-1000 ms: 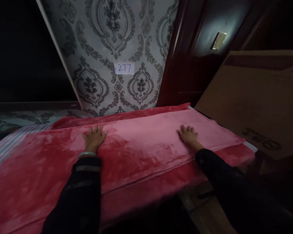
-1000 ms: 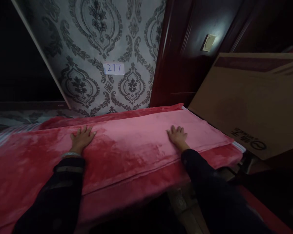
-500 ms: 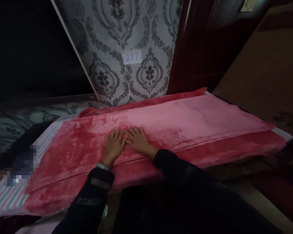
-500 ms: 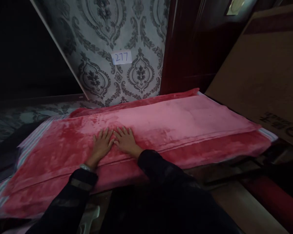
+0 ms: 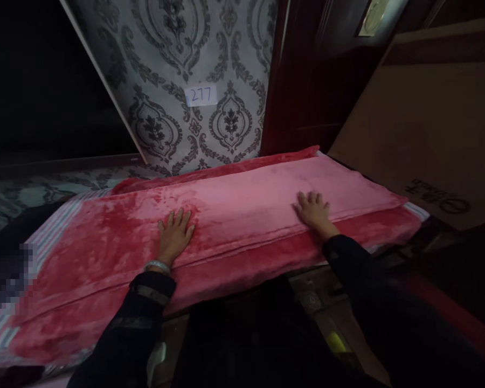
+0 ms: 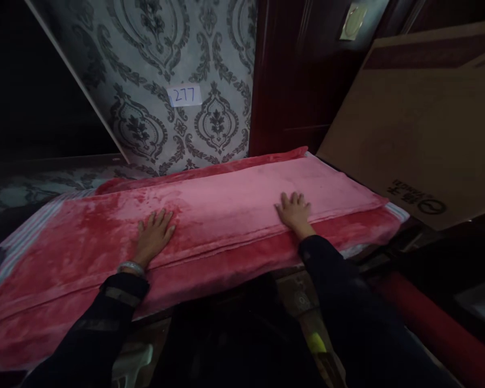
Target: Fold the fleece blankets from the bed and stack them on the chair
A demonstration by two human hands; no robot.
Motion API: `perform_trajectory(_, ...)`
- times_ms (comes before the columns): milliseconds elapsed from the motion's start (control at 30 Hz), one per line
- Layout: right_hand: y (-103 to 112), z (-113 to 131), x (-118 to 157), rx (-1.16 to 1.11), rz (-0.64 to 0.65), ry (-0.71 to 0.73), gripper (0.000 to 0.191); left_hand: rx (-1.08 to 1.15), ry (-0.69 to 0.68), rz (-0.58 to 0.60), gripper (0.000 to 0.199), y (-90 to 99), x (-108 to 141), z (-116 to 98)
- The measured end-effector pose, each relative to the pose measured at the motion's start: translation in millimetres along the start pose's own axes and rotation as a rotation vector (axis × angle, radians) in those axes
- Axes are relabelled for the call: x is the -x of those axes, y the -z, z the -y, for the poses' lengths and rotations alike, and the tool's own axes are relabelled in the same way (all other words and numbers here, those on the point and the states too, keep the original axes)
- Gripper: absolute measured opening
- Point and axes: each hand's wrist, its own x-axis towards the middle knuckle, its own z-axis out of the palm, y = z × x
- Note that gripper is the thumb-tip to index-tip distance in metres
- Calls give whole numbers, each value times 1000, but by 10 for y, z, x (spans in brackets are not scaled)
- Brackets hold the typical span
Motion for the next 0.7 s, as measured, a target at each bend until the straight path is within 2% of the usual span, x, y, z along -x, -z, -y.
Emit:
perform_trajectory(67,29,132,149,-39,-55,78,65,1,-7,-23,60,-12,-4,8)
perform_trajectory(200,-32,687,448,-145,56,592,60,-2,-12,-60,60,-45,-43,28)
perform_trajectory(233,-56,760,465,-155,82,662,60,-7,-13,-57,60,-48,-54,32)
perform_trajectory(300,-86,726,407,-148,103,679,59,-19,-16,-46,61,-47,-71,40)
perform_trajectory(333,-90,617,339,-136,100,637,59,-26,-17,-43,61,-44,-77,45)
perform_trajectory(400,-81,249,156,-104,87,503,58,-34,-19,-40,61,-40,-86,59)
perform_trajectory(600,-37,-1236,-346,-47,139,138,56,-22,-40,-72,63,-78,-129,114)
perform_trajectory(667,-37,-1543,-444,-48,124,-39,58,-7,-33,-79,63,-99,-150,131)
perform_trajectory(700,-38,-1614,-487,-50,103,-117,59,2,-32,-84,63,-111,-161,143)
